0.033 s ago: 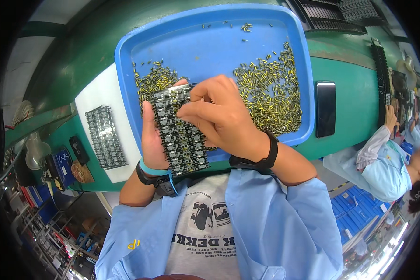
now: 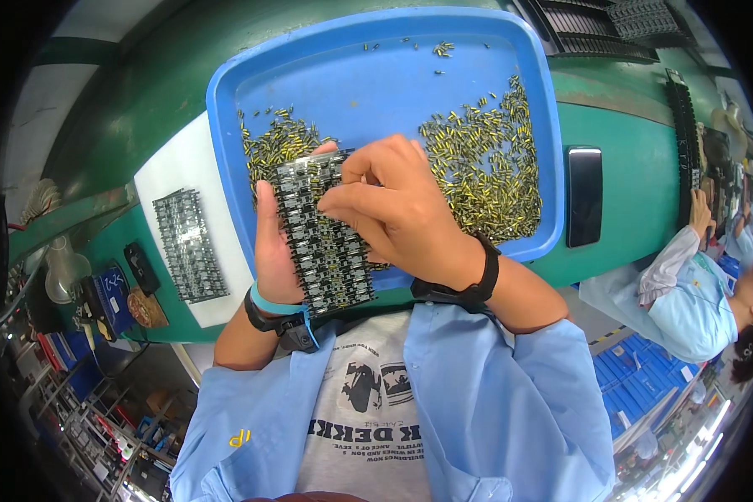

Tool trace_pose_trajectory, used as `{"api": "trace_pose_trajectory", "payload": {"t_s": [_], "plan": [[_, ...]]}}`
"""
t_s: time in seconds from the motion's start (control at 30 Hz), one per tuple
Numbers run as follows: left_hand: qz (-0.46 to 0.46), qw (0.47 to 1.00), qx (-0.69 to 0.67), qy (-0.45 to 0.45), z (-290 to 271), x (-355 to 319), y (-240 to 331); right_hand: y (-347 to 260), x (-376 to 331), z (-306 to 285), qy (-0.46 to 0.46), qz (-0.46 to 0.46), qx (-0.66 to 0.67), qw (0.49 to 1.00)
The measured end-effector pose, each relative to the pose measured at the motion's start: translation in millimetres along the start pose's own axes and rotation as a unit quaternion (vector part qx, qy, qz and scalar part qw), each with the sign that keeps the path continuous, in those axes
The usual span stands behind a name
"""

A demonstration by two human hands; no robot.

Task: The person inserts electronic components into a circuit board panel by hand, places the completed panel into a rack, and takes another circuit board panel to insert more components.

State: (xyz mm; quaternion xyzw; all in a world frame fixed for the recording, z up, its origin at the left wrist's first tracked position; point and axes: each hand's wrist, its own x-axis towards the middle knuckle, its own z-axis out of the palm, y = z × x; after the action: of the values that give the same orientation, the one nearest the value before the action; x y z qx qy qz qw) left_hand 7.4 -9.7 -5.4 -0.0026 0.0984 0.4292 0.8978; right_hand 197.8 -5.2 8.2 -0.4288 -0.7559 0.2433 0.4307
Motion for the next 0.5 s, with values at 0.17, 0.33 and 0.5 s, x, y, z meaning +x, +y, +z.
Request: {"api": "trace_pose_trajectory", "payload": {"t_s": [0.17,0.33,0.5], "plan": [[0.003,0.999,0.041,-0.030,-1.8,0.1,0.5,-0.5,1.8,-0.4,-0.014,-0.008,-0.013,1.000],[0.017,0.980,0.191,0.058,3.6,-0.2,0.8,0.9,1.8,-2.5,-0.013,0.000,0.000,1.000],[0.021,0.980,0.198,0.031,-0.8,-0.9,1.4,-0.6,-0.1,0.8,-0.017,-0.012,-0.018,1.000]]}}
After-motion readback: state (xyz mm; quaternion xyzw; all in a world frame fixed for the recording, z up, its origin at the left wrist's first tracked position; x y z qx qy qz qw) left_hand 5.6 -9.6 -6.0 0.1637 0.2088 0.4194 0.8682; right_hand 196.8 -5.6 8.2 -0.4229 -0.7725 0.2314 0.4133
